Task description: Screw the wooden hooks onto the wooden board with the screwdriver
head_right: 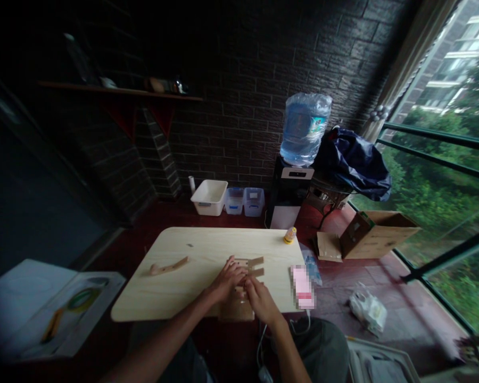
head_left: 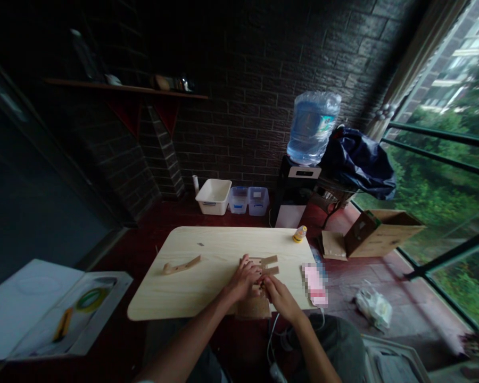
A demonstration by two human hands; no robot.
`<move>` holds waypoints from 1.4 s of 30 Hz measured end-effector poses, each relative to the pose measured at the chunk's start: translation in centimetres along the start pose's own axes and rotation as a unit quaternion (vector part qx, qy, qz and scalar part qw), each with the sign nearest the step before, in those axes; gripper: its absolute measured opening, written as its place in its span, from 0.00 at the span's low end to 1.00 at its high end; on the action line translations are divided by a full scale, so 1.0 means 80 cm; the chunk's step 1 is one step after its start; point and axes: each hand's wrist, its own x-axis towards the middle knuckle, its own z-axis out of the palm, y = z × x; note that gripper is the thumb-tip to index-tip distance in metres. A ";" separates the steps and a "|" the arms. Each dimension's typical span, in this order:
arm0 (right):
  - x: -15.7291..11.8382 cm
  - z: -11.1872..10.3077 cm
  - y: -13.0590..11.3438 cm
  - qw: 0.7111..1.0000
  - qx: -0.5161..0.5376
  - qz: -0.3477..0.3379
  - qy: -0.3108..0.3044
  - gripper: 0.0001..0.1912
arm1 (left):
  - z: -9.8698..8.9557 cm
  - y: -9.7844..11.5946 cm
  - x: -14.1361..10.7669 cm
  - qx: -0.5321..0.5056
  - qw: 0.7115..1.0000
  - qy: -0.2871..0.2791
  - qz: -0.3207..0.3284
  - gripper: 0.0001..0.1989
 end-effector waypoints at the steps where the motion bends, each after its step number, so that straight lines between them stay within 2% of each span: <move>1: 0.000 0.001 0.000 1.000 0.002 0.011 0.002 0.28 | 0.001 -0.002 0.000 -0.003 1.000 -0.001 0.001 0.18; 5: 0.000 0.004 0.002 0.999 0.018 0.025 0.013 0.31 | 0.004 -0.007 0.000 -0.013 1.000 -0.004 0.008 0.17; 10: 0.003 0.016 0.010 0.994 0.083 -0.007 0.071 0.31 | 0.009 -0.009 0.000 -0.003 1.000 0.006 0.005 0.14; 14: 0.004 0.026 0.018 0.988 0.116 -0.023 0.095 0.28 | 0.012 -0.007 0.000 -0.003 1.000 0.009 0.000 0.17; 17: 0.006 0.028 0.023 0.988 0.114 -0.034 0.099 0.25 | 0.010 -0.006 0.000 -0.003 1.000 0.006 -0.008 0.16; 22: 0.011 0.020 0.022 0.983 0.060 -0.074 0.155 0.19 | 0.001 -0.003 -0.001 -0.004 1.000 0.003 0.001 0.13; 27: 0.012 0.018 0.020 0.986 0.101 -0.061 0.119 0.20 | 0.001 -0.002 0.000 -0.012 1.000 0.010 -0.006 0.11; 32: 0.004 0.019 0.026 0.986 0.118 -0.053 0.109 0.22 | 0.003 -0.003 0.000 -0.025 1.000 0.009 -0.005 0.11; 38: 0.007 0.016 0.039 0.984 0.111 -0.038 0.133 0.21 | 0.002 -0.003 -0.001 -0.042 0.999 0.006 -0.011 0.10; 42: 0.007 0.017 0.040 0.983 0.126 -0.036 0.127 0.21 | 0.002 -0.003 -0.002 -0.043 0.999 0.000 -0.012 0.11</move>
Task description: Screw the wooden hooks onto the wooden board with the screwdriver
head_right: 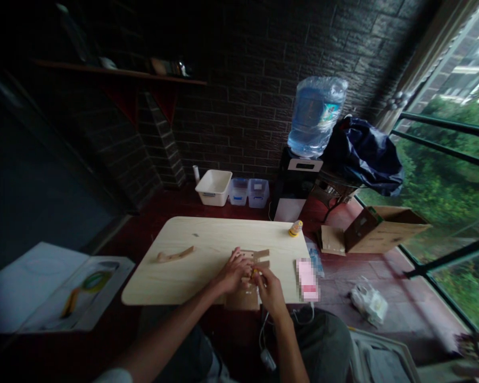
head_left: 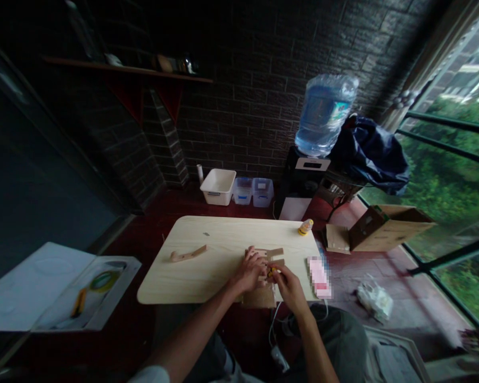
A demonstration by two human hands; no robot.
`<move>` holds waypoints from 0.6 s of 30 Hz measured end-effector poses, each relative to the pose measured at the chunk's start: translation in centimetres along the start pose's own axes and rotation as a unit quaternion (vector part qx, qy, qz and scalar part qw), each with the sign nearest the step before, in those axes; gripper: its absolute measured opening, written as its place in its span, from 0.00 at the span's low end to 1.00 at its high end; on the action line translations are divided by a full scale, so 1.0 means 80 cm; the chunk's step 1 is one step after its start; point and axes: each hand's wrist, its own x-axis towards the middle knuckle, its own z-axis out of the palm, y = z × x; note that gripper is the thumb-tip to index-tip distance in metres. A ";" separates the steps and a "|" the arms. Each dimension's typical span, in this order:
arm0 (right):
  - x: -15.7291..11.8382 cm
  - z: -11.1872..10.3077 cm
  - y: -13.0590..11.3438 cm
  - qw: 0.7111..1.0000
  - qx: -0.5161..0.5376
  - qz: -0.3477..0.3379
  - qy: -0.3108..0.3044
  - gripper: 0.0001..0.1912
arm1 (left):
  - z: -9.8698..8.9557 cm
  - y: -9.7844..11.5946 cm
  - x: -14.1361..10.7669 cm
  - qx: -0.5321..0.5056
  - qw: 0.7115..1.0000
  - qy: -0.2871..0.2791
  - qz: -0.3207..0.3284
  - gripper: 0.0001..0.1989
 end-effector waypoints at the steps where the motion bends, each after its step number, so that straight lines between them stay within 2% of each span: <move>1: -0.001 0.001 -0.001 1.000 0.006 0.002 0.000 0.21 | 0.000 0.000 0.000 -0.001 1.000 0.000 0.000 0.11; 7: -0.007 0.001 -0.011 1.000 0.030 0.003 -0.003 0.23 | -0.002 -0.001 -0.001 -0.002 1.000 0.000 0.003 0.13; 12: -0.006 -0.005 -0.012 1.000 -0.007 -0.002 -0.027 0.23 | -0.003 -0.001 -0.001 0.004 1.000 -0.005 0.000 0.12; 18: -0.008 -0.005 -0.004 1.000 -0.009 -0.002 -0.004 0.22 | -0.001 -0.003 -0.003 0.004 1.000 -0.001 0.013 0.12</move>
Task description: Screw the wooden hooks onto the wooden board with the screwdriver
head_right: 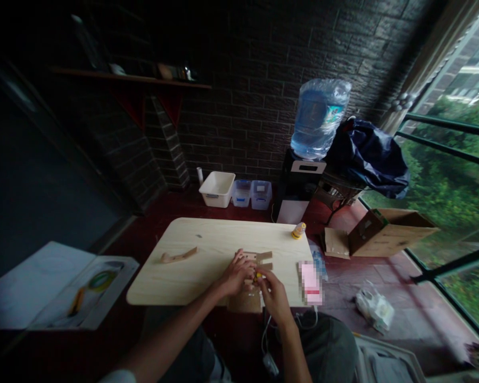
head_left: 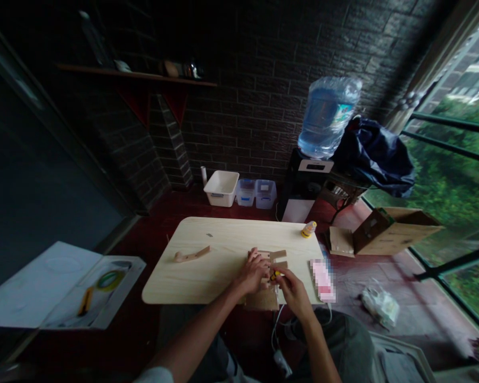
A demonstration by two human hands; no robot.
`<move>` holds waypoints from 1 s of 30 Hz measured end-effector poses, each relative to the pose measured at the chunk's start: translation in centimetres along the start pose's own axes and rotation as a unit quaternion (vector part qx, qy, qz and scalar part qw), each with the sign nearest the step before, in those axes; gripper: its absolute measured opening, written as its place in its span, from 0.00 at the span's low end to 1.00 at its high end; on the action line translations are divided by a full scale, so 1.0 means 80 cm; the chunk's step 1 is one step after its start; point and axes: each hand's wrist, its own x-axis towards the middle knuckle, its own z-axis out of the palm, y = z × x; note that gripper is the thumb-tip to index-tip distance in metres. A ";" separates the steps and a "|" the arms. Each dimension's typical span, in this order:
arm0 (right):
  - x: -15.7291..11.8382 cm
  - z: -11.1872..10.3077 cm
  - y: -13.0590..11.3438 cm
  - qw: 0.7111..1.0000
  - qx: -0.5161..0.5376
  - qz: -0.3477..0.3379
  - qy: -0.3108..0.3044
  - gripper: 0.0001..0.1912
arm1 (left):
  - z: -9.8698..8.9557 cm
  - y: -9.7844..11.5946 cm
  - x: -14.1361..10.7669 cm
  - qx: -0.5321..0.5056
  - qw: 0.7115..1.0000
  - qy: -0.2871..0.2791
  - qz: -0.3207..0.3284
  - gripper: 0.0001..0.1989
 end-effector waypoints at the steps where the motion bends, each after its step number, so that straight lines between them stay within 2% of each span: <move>1: 0.000 0.001 0.002 1.000 0.005 0.002 0.007 0.23 | 0.000 0.000 0.000 0.001 1.000 0.002 -0.001 0.12; 6: 0.000 0.004 0.006 0.999 0.027 0.010 0.013 0.24 | 0.000 0.001 0.000 0.006 1.000 0.001 -0.001 0.12; 14: -0.003 0.005 -0.003 0.999 0.034 0.012 0.003 0.22 | -0.004 0.003 0.003 0.009 1.000 -0.005 0.002 0.10; 30: -0.004 0.015 0.000 0.998 0.046 0.030 0.043 0.25 | 0.000 0.000 0.002 0.011 1.000 -0.004 -0.001 0.13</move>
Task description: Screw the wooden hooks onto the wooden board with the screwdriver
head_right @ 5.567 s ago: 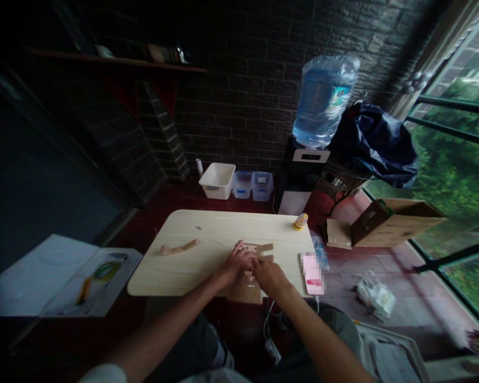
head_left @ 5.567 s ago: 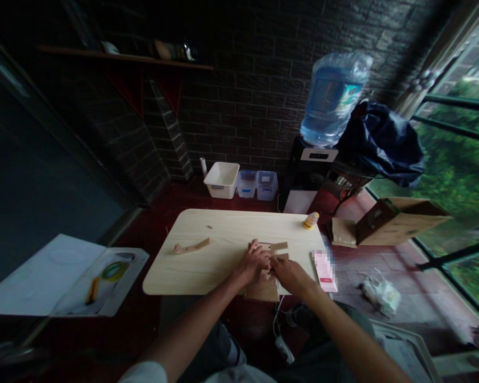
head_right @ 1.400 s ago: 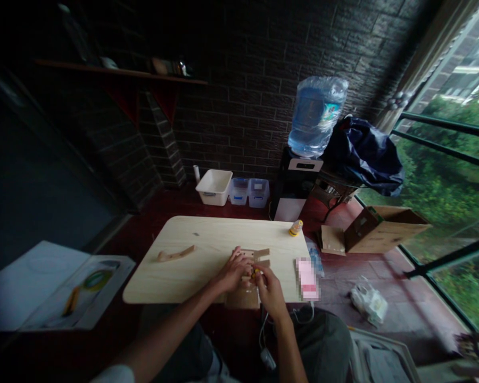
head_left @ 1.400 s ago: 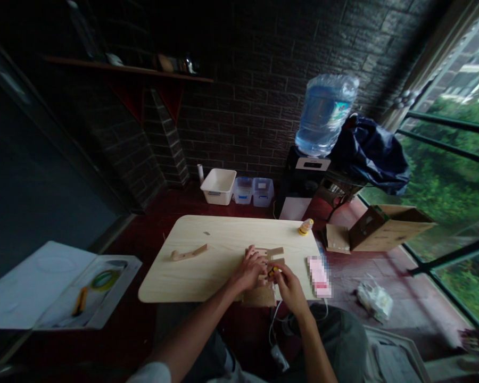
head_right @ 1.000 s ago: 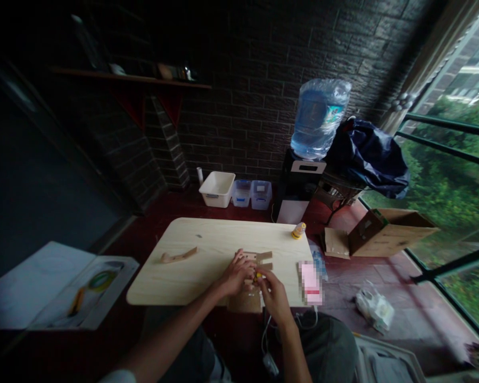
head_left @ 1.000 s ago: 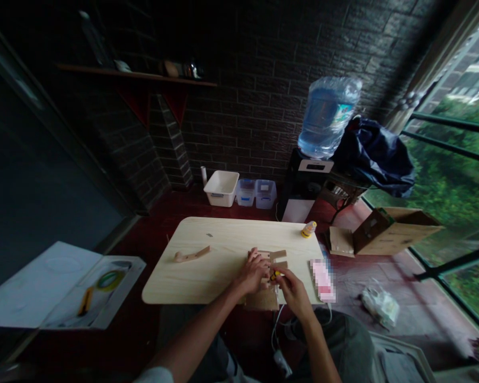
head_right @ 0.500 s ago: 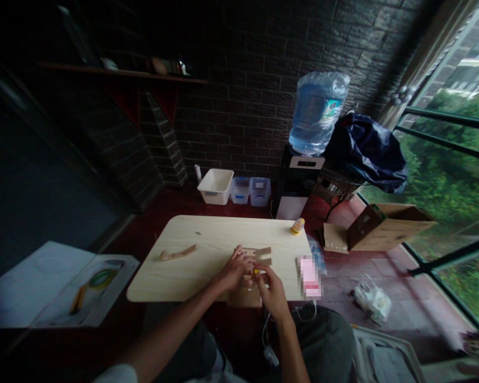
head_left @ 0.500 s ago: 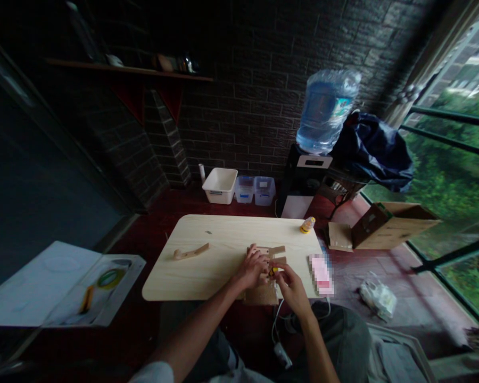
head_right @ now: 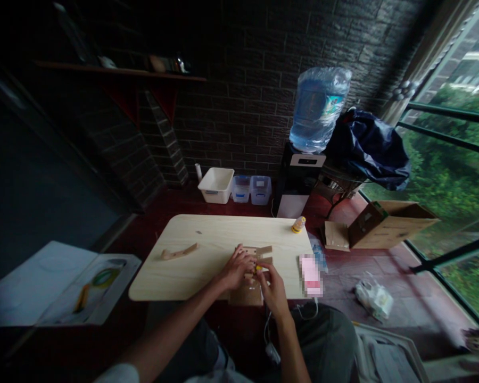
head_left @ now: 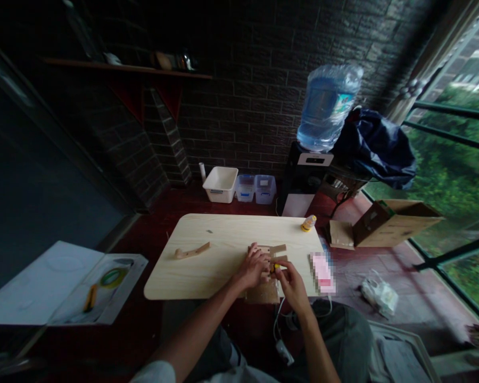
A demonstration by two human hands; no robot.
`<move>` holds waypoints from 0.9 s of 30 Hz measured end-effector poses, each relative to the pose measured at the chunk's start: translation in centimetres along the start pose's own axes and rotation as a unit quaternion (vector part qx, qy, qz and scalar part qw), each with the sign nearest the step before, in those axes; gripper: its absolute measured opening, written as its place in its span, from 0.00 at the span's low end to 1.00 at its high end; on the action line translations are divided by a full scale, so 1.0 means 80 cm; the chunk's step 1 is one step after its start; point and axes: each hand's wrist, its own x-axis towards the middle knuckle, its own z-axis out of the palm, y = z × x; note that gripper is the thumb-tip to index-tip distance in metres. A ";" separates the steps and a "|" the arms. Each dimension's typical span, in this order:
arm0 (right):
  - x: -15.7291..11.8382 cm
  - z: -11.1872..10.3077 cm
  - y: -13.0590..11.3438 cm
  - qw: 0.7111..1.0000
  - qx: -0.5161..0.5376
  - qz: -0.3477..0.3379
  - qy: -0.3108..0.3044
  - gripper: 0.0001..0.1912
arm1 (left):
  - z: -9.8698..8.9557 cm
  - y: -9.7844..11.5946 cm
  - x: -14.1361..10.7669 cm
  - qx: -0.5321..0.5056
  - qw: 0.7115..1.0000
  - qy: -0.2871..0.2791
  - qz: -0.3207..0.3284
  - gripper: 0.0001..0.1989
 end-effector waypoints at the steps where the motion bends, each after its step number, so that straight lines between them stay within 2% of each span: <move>1: 0.000 0.000 -0.002 1.000 0.000 -0.002 0.001 0.25 | 0.001 -0.001 0.000 0.000 1.000 0.000 0.002 0.13; 11: 0.005 -0.006 -0.009 0.999 -0.017 -0.033 -0.039 0.19 | 0.004 -0.002 0.002 -0.007 1.000 -0.001 0.000 0.13; 20: 0.007 0.000 0.004 0.999 -0.014 -0.027 -0.012 0.19 | 0.003 0.002 0.002 -0.001 1.000 0.006 -0.004 0.14; 27: 0.004 0.006 -0.009 0.999 -0.013 -0.028 -0.015 0.20 | -0.001 0.002 0.001 0.001 1.000 -0.001 0.007 0.13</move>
